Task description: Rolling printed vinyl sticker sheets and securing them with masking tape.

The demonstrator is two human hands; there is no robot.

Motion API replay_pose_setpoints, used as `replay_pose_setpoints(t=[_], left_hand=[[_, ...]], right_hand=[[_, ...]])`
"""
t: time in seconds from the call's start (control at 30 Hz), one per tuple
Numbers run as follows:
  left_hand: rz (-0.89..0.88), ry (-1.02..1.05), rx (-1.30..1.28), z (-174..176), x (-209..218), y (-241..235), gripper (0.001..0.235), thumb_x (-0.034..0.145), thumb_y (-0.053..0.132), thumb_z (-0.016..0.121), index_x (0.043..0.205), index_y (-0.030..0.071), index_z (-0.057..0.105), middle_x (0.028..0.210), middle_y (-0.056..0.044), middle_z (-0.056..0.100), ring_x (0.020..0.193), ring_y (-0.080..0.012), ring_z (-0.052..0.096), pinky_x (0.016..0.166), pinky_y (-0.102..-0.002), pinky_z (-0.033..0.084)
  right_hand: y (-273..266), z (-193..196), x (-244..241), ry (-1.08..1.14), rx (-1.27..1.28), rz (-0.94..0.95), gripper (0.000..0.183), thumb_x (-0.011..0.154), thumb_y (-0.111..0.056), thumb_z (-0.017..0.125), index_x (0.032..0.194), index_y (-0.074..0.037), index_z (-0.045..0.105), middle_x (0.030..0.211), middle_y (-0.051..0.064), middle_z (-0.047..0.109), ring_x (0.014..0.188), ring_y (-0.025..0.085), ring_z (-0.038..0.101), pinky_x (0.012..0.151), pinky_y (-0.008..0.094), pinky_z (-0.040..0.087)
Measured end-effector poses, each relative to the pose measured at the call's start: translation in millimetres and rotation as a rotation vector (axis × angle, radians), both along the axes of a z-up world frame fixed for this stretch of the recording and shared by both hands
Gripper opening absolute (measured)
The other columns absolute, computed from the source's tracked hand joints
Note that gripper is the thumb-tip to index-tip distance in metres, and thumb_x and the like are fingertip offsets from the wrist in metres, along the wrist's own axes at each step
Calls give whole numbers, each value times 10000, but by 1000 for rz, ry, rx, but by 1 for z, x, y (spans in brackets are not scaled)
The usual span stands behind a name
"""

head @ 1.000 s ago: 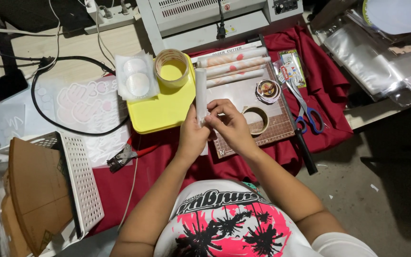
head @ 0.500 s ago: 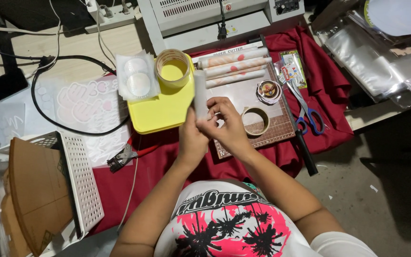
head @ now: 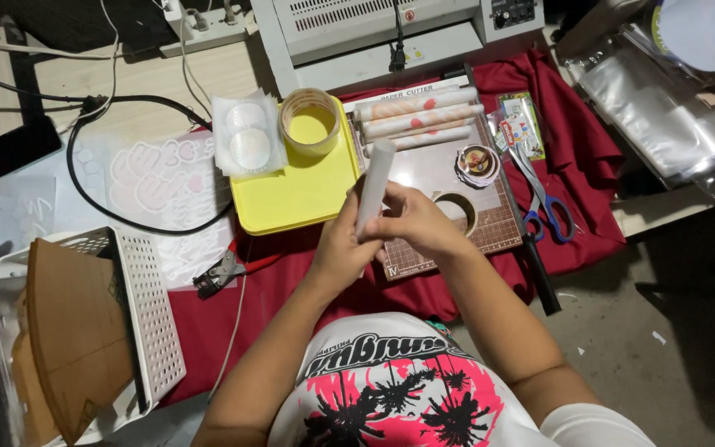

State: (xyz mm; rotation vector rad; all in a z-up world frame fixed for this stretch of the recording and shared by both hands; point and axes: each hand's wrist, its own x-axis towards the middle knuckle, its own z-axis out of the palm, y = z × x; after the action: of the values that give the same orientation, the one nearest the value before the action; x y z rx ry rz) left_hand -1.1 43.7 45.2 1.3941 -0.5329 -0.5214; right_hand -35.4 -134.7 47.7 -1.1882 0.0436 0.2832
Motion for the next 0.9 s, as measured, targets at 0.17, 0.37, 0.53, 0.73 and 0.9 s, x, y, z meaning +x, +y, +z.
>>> replay_pose_setpoints(t=[0.17, 0.37, 0.53, 0.73, 0.9], left_hand=[[-161, 49, -42, 12, 4, 5, 1100, 866, -128, 664, 1668, 242, 8, 1062, -115, 635, 673, -146, 670, 583, -292, 599], [-378, 345, -295, 21, 9, 5, 1236, 931, -87, 674, 1637, 346, -243, 960, -179, 676, 640, -146, 659, 521, -281, 558], [-407, 388, -345, 26, 14, 4, 1260, 934, -76, 694, 1635, 350, -261, 1011, -207, 685, 683, -177, 675, 516, -285, 550], [-382, 453, -267, 9, 26, -9, 1217, 940, -10, 672, 1617, 349, -273, 1027, -215, 700, 587, -189, 681, 491, -302, 567], [-100, 65, 77, -47, 30, -16, 927, 981, 33, 659, 1664, 186, 51, 1026, -116, 711, 708, -122, 684, 582, -231, 553]], right_hand=[[-8, 23, 6, -11, 75, 140, 660, 814, -171, 823, 1371, 3, 515, 1079, 119, 710, 896, 216, 732, 649, 344, 638], [-30, 4, 13, -72, 49, 235, 524, 896, -108, 811, 1334, 74, 587, 993, 139, 728, 781, 167, 688, 666, 279, 566], [-30, 3, 15, 65, 152, 264, 373, 884, -106, 781, 1183, 63, 636, 772, 139, 718, 452, 144, 617, 420, 266, 491], [-34, -22, 18, 142, 14, 64, 222, 943, -59, 764, 1104, 73, 688, 751, 76, 660, 459, 69, 486, 445, 211, 393], [-39, -38, 25, -8, -33, -292, 228, 906, -69, 743, 1100, 24, 668, 968, 75, 718, 857, 130, 675, 811, 281, 549]])
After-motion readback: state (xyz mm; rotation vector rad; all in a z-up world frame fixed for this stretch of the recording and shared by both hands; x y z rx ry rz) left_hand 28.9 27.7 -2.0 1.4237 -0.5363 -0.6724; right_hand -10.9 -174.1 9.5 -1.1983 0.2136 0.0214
